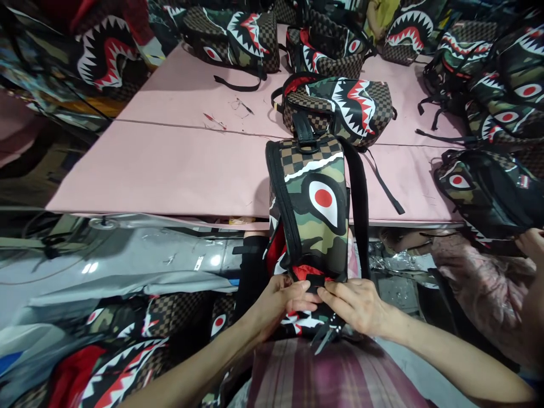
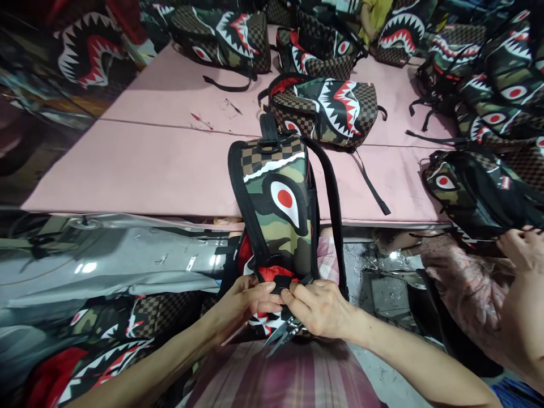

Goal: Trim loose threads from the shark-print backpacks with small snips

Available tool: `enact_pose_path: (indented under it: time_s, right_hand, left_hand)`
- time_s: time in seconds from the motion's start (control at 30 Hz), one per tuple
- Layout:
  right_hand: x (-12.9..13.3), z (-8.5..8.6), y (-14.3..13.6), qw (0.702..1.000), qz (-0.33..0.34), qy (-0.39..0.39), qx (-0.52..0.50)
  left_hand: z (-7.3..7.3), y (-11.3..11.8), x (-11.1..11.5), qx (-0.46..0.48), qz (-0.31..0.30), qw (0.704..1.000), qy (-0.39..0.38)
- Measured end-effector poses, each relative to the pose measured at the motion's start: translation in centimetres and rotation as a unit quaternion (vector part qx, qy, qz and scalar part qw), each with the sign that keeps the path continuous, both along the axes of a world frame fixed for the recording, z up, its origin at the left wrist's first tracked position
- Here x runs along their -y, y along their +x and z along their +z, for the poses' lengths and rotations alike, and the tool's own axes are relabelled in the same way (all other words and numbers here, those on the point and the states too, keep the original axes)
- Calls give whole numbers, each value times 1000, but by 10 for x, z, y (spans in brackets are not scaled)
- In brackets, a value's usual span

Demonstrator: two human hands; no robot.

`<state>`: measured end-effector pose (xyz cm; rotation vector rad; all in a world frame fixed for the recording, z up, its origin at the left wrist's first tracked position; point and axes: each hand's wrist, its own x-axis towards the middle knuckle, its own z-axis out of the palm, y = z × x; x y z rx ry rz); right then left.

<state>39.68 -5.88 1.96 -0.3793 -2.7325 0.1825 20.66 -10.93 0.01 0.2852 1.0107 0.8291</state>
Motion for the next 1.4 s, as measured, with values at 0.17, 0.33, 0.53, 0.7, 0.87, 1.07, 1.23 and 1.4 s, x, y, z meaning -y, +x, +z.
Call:
enact_pose_path:
  time_s: [0.17,0.33,0.53,0.7,0.87,1.07,1.23,1.4]
  right_hand:
    - [-3,3,-4,1000,0,7,-4]
    - [-8,8,-11,1000,20,17,-10]
    - [-18,7,-41,997,30,54,-42]
    - [-24,8,-68,991,72,88,-73]
    - [-52,42,-72,979,105,156,-76]
    - [-77,70,-81,976,71,204,12]
    - [-76,52,-93,981,39,190,24]
    - [-86,47,-93,984,33,174,14]
  left_hand:
    - [4,-12,-3,-280,-67,957,28]
    - [8,-12,1,-329,-21,944,26]
    - [0,-2,-5,-249,122,960,-16]
    - [-4,-19,-11,-275,143,950,22]
    - [40,-60,-21,-342,53,937,51]
    - [99,-107,-54,-480,-131,864,84]
    - [93,-126,-92,-644,-110,748,121]
    - [88,-126,-105,-501,-162,845,97]
